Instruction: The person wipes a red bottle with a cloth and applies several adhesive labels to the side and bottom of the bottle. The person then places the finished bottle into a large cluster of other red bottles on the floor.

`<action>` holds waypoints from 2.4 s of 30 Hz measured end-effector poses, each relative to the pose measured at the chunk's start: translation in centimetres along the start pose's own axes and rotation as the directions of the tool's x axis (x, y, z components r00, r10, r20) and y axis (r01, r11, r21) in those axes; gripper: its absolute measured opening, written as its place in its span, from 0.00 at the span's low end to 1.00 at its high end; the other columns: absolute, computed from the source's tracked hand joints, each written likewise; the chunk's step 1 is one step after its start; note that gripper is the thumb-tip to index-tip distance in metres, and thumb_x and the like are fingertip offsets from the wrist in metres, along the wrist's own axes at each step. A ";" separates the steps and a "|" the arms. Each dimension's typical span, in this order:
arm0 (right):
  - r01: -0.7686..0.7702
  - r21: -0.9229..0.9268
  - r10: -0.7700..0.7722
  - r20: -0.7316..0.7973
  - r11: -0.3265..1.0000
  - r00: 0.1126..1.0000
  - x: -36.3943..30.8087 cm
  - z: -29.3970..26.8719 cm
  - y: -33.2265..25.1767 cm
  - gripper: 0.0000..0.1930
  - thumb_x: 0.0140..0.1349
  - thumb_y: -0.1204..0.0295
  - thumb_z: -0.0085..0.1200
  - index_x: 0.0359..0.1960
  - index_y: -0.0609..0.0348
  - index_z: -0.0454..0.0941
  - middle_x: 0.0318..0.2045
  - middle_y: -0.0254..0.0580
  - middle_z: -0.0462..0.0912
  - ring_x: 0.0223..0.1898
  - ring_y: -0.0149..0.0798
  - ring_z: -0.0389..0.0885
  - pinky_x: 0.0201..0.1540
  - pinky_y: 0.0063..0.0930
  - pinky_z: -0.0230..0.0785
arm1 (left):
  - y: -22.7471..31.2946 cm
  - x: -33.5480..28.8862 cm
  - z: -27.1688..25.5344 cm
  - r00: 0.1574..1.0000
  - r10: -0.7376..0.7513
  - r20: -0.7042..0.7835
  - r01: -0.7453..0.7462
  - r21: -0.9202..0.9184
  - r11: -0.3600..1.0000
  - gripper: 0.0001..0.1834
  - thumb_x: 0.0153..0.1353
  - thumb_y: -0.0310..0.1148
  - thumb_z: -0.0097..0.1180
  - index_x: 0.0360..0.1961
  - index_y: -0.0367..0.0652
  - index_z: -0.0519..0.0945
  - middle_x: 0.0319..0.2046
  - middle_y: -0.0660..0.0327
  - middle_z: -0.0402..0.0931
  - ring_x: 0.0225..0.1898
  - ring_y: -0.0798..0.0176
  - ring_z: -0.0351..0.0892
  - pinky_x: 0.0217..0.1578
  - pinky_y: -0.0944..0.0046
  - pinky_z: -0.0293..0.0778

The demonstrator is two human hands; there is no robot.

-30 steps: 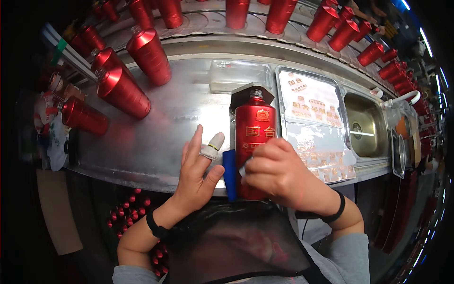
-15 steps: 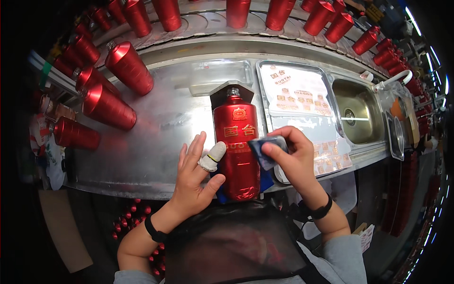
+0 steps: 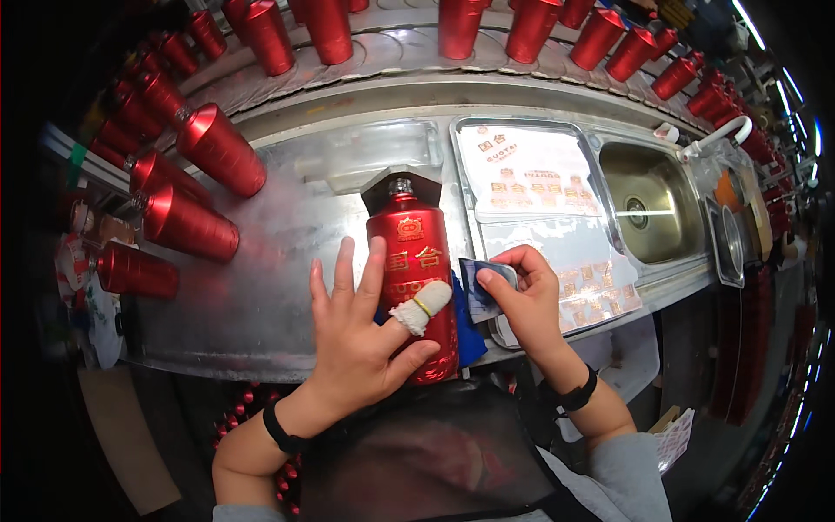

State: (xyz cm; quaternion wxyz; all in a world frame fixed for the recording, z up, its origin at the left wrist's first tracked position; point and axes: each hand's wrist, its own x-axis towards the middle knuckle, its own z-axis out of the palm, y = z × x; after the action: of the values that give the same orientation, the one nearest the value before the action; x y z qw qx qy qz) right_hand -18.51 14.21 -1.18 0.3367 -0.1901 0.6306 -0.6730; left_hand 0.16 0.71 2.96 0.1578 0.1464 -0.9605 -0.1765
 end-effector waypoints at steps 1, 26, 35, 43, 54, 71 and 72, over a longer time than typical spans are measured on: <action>-0.001 -0.001 0.002 0.008 1.000 1.000 -0.1 0.1 -0.3 0.11 0.61 0.79 0.62 0.41 0.65 0.72 0.33 0.36 0.80 0.34 0.22 0.78 0.38 0.17 0.72 | 0.2 0.3 0.0 1.000 -0.007 -0.003 0.007 0.002 1.000 0.24 0.61 0.56 0.55 0.53 0.60 0.83 0.73 0.41 0.48 0.73 0.31 0.41 0.65 0.26 0.32; 0.045 -0.229 -0.018 0.118 0.972 0.993 1.8 -2.7 1.4 0.10 0.62 0.76 0.60 0.42 0.63 0.75 0.35 0.33 0.78 0.36 0.22 0.76 0.40 0.17 0.70 | -2.5 -0.2 1.9 0.970 -0.229 0.082 0.223 -0.676 0.702 0.47 0.62 0.43 0.62 0.73 0.35 0.49 0.64 0.40 0.64 0.66 0.47 0.65 0.65 0.48 0.59; -0.115 -0.535 0.058 -0.122 0.837 0.991 9.8 -12.2 -3.4 0.13 0.59 0.64 0.61 0.24 0.60 0.80 0.17 0.26 0.74 0.22 0.21 0.70 0.25 0.20 0.62 | -3.6 -0.9 3.4 0.935 -0.231 0.268 0.341 -0.858 0.384 0.52 0.62 0.38 0.63 0.74 0.36 0.38 0.62 0.46 0.67 0.63 0.54 0.69 0.64 0.56 0.63; -0.008 -0.911 0.147 0.058 0.413 0.987 9.4 -13.0 -3.4 0.09 0.50 0.69 0.61 0.31 0.60 0.82 0.23 0.41 0.82 0.27 0.37 0.81 0.34 0.30 0.72 | -4.1 -1.1 4.0 0.934 -0.257 0.249 0.318 -0.906 0.279 0.53 0.61 0.40 0.64 0.73 0.34 0.40 0.63 0.46 0.66 0.64 0.54 0.68 0.65 0.56 0.62; 0.038 -0.952 0.155 0.089 0.305 0.984 6.4 -11.8 -4.0 0.14 0.46 0.69 0.67 0.34 0.60 0.79 0.29 0.43 0.81 0.36 0.44 0.81 0.39 0.34 0.72 | -3.7 -0.6 4.1 0.924 -0.277 0.264 0.333 -0.911 0.241 0.53 0.58 0.50 0.66 0.72 0.34 0.47 0.61 0.50 0.67 0.63 0.57 0.68 0.64 0.58 0.61; -0.106 -0.969 0.000 -0.109 0.225 0.994 2.1 -19.0 -5.4 0.11 0.47 0.72 0.64 0.32 0.61 0.78 0.27 0.44 0.80 0.31 0.48 0.79 0.35 0.38 0.70 | -3.3 -0.9 4.8 0.900 -0.350 0.261 0.353 -0.907 0.230 0.52 0.58 0.54 0.65 0.71 0.34 0.51 0.60 0.50 0.69 0.62 0.56 0.69 0.63 0.57 0.62; -0.107 -0.968 -0.001 -0.110 0.226 0.994 2.3 -18.9 -5.3 0.11 0.47 0.72 0.64 0.32 0.61 0.78 0.27 0.44 0.80 0.31 0.48 0.79 0.35 0.38 0.70 | -3.4 -0.9 4.8 0.900 -0.350 0.261 0.353 -0.907 0.231 0.52 0.58 0.54 0.65 0.71 0.34 0.51 0.60 0.50 0.69 0.62 0.56 0.69 0.63 0.57 0.62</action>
State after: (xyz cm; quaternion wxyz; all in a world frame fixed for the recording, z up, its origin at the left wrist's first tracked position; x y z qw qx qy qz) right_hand -34.10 26.17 1.08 0.1406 -0.3073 0.9320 -0.1310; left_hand 0.02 -0.58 -2.85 0.1677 0.2382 -0.6191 -0.7293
